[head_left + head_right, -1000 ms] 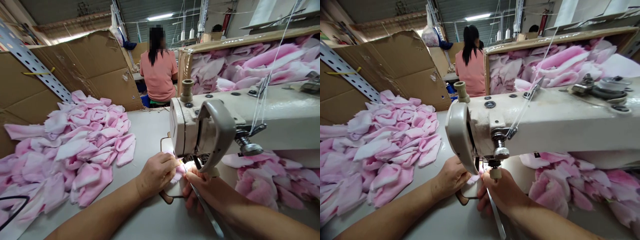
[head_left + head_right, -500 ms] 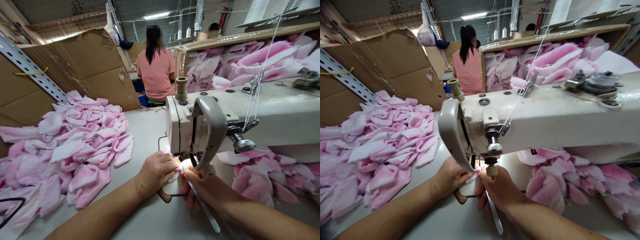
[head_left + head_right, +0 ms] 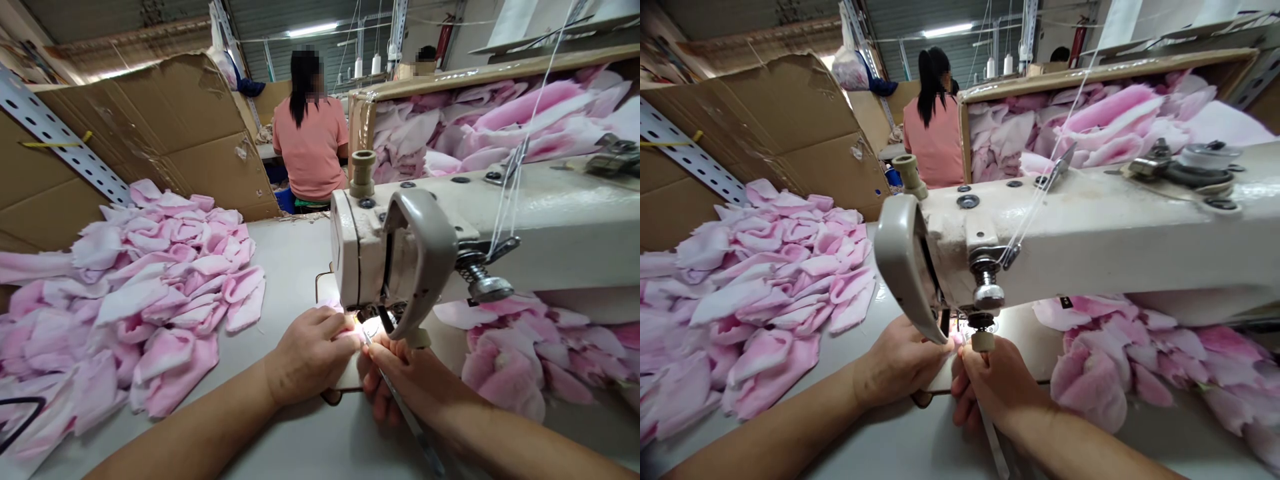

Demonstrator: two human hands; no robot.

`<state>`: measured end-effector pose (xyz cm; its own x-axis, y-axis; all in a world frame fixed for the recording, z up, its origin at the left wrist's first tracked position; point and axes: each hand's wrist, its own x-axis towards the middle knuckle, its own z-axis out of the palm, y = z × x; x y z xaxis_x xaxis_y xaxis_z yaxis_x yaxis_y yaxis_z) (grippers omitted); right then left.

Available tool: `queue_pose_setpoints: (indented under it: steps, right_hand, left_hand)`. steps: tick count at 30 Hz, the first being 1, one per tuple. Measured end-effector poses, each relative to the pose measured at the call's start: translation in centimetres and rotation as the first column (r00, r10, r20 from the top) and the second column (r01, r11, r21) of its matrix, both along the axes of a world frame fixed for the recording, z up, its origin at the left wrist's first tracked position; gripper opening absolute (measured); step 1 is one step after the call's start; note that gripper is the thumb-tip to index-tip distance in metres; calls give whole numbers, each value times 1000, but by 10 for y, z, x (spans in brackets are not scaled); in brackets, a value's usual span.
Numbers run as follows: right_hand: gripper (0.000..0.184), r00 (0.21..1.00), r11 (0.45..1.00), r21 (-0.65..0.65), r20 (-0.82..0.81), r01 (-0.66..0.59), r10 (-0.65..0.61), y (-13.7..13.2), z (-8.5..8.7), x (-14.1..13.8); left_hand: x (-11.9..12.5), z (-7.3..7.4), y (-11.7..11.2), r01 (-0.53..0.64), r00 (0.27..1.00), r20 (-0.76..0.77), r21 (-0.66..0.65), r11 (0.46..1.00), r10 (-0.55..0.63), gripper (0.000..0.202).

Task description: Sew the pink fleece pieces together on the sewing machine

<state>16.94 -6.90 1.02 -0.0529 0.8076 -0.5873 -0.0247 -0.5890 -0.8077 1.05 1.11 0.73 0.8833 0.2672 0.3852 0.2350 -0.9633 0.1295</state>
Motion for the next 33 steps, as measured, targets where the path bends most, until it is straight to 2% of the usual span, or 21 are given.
queue_pose_setpoints:
  steps: [4, 8, 17, 24, 33]
  right_hand:
    - [36, 1000, 1000, -3, 3, 8, -8, 1, 1, -2]
    - [38, 1000, 1000, 9, 12, 1, -1, 1, 1, -4]
    - [33, 1000, 999, 43, 18, -2, 1, -1, -9, -2]
    - [28, 999, 999, 39, 38, 33, -35, 2, 3, -4]
    - [28, 998, 998, 65, 58, 7, -11, 3, 6, -3]
  left_hand:
    - [0, 4, -3, -8, 999, -45, 35, 999, 10, 16]
    - [2, 1, -2, -12, 1000, -18, 104, 995, 14, 15]
    - [1, 0, -4, 26, 997, 72, 62, 998, -30, 17]
    - [1, -2, -4, 33, 990, 136, 43, 999, -38, 16]
    - [2, -3, -4, 13, 995, 96, 40, 999, -17, 16]
